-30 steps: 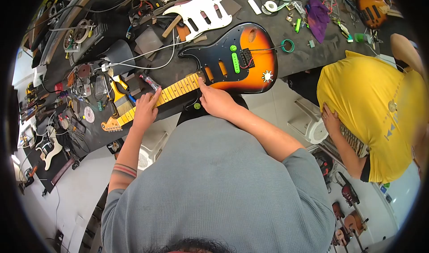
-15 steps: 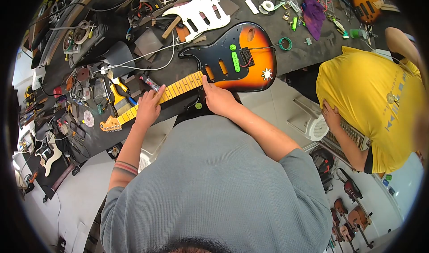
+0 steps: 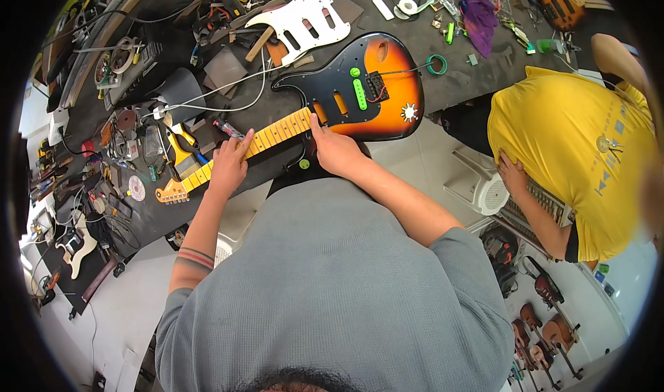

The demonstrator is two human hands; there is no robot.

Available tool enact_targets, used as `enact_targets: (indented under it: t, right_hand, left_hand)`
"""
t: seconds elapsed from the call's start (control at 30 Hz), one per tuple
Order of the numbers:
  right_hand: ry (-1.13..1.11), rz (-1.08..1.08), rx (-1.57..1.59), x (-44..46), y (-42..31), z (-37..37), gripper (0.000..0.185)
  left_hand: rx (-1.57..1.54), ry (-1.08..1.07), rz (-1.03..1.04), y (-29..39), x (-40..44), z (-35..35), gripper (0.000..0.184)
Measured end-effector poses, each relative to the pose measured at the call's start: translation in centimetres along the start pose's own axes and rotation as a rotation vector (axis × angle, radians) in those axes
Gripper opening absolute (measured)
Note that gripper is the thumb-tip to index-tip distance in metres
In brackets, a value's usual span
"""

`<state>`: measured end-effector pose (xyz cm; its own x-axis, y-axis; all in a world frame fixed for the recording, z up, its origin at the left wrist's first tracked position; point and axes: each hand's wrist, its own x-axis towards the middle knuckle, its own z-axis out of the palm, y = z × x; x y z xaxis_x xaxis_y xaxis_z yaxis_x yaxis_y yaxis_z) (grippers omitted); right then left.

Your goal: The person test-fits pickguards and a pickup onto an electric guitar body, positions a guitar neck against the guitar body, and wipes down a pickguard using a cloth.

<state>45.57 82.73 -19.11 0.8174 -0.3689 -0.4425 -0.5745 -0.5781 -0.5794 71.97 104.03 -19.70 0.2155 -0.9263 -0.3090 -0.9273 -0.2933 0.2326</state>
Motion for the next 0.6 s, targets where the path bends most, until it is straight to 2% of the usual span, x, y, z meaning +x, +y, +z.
enact_targets:
  t: [0.4,0.6]
  right_hand:
    - [-0.054,0.009,-0.231,0.16,-0.36,-0.67,0.082]
    - [-0.053,0.012,-0.336,0.46,-0.61,-0.8,0.078]
  left_hand:
    - [-0.013,0.021,-0.01,-0.14,0.02,0.57,0.094]
    - [-0.008,0.029,0.002,0.12,-0.01,0.26,0.093]
